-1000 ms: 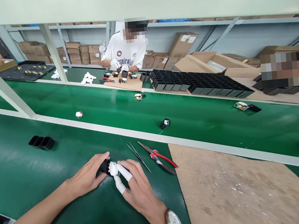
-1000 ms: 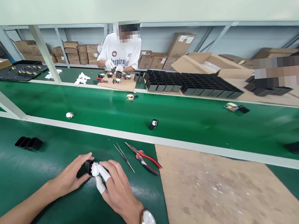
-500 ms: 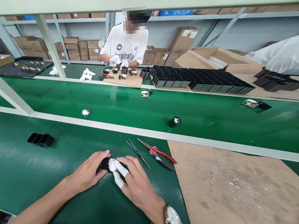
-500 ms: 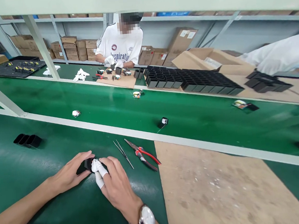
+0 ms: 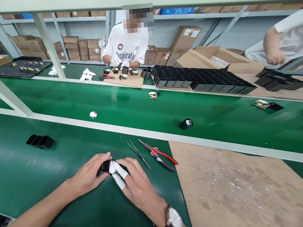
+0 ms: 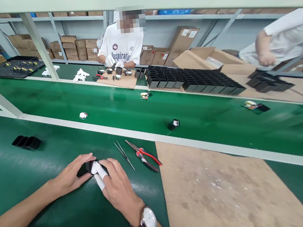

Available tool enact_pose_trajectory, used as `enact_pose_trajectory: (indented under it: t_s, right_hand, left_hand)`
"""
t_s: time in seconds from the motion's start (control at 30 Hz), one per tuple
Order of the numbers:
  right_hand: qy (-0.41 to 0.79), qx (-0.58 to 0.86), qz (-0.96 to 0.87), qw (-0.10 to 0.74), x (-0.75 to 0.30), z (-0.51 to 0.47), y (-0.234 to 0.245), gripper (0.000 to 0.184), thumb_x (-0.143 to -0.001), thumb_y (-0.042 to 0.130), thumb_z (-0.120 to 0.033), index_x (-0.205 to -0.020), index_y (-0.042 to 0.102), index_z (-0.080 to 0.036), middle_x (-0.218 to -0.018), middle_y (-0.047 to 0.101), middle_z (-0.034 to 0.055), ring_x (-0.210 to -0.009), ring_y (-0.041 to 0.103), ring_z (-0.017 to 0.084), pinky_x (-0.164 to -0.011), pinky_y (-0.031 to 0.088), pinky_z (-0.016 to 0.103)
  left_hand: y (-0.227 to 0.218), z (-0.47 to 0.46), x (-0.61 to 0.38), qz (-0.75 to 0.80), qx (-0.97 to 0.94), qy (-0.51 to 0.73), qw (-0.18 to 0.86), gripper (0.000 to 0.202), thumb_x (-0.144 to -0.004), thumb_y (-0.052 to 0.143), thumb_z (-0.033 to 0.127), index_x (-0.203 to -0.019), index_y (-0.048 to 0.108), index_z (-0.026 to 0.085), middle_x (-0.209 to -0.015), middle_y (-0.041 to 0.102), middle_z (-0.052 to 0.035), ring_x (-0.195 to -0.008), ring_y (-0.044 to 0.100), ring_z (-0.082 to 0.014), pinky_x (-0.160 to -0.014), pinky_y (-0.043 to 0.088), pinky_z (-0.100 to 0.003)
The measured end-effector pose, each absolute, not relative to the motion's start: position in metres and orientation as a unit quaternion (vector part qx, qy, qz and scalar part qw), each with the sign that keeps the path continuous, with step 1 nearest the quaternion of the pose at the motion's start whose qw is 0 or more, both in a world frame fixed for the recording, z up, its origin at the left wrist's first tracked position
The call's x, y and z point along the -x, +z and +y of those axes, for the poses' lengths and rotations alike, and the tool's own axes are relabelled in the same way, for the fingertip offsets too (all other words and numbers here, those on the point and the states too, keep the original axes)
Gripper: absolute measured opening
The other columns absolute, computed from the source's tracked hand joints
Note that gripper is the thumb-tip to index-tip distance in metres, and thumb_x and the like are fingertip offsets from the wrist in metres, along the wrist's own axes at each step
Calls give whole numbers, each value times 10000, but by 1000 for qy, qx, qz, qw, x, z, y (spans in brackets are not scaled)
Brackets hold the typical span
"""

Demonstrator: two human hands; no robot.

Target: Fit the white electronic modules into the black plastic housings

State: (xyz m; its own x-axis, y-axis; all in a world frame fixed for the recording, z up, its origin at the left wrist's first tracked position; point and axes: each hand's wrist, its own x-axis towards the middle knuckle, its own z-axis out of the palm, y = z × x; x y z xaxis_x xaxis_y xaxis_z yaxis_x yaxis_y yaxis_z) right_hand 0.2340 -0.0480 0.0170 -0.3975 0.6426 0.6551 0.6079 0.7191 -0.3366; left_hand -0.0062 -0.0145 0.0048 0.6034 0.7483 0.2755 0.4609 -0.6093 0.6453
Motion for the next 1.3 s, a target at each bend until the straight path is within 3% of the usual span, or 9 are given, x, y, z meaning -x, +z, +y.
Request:
enact_pose_trajectory:
  t_s: [0.1, 0.33, 0.57, 0.67, 0.73, 0.8, 0.97, 1.13, 1.3]
  right_hand:
    - [52, 363, -829, 421, -237, -47, 15, 359, -977, 636, -72, -1303, 567, -205, -1297, 672, 151, -1157, 626, 289, -917, 621, 508]
    - [78, 366, -846, 380, -232, -45, 13, 156, -1000, 656, -162, -1142, 636, -225, -1317, 661, 139, -1167, 641, 297, -902, 620, 507]
    - [141, 366, -838, 380, -223, -42, 1, 335, -986, 655, -183, -1309, 570, -209, -1449, 585, 173, -1357, 594, 309, -1047, 614, 516]
    - [146, 363, -825, 408, -222, -41, -4, 303, -1008, 632, -182, -1297, 552, -226, -1392, 631, 146, -1303, 642, 274, -1023, 630, 471]
    - [127, 373, -819, 416, -224, -41, -7, 282, -1010, 647, -201, -1276, 556, -225, -1321, 661, 137, -1216, 682, 265, -980, 642, 454]
    - [106, 390, -812, 421, -228, -40, -8, 312, -1010, 666, -236, -1295, 542, -211, -1263, 670, 143, -1135, 702, 265, -937, 650, 452]
    - [87, 401, -812, 415, -238, -37, -12, 330, -1043, 635, -296, -1341, 520, -215, -1178, 665, 123, -1034, 701, 251, -862, 655, 432]
    - [81, 393, -821, 406, -239, -39, -11, 248, -1027, 635, -216, -1265, 571, -203, -1182, 670, 118, -1039, 672, 246, -866, 638, 410]
    - [58, 371, -834, 404, -237, -40, -8, 259, -1018, 575, -140, -1274, 591, -168, -1151, 664, 132, -988, 652, 244, -824, 624, 398]
  left_hand:
    - [6, -15, 6, 356, -844, 283, 285, 717, -1044, 626, 234, -1638, 244, 356, -1445, 631, -115, -1349, 610, -278, -1105, 575, -518]
    - [0, -15, 6, 373, -816, 282, 340, 581, -1006, 676, 252, -1523, 424, 336, -1411, 656, -83, -1317, 643, -258, -1096, 584, -482]
    - [15, -2, 12, 360, -773, 246, 461, 696, -936, 770, 266, -1548, 440, 310, -1460, 653, -117, -1311, 680, -277, -1122, 568, -519]
    - [40, 32, 19, 278, -783, 155, 534, 699, -883, 833, 301, -1517, 537, 294, -1438, 677, -121, -1273, 706, -287, -1092, 590, -500]
    - [52, 66, 19, 295, -813, 150, 479, 598, -885, 823, 378, -1441, 624, 286, -1418, 695, -102, -1281, 700, -287, -1074, 598, -485]
    - [56, 106, 14, 369, -838, 213, 341, 508, -922, 758, 444, -1391, 664, 272, -1438, 684, -99, -1314, 670, -292, -1103, 567, -502]
    - [26, 180, -23, 471, -809, 290, 198, 574, -919, 744, 429, -1428, 633, 188, -1517, 614, -169, -1477, 488, -374, -1244, 355, -607]
    - [-1, 187, -51, 493, -795, 322, 146, 342, -972, 661, 290, -1286, 718, 167, -1317, 750, -141, -1277, 634, -321, -1149, 476, -504]
    - [3, 147, -27, 481, -797, 347, 112, 399, -990, 601, 291, -1371, 654, 185, -1288, 753, -110, -1096, 700, -252, -1004, 575, -409]
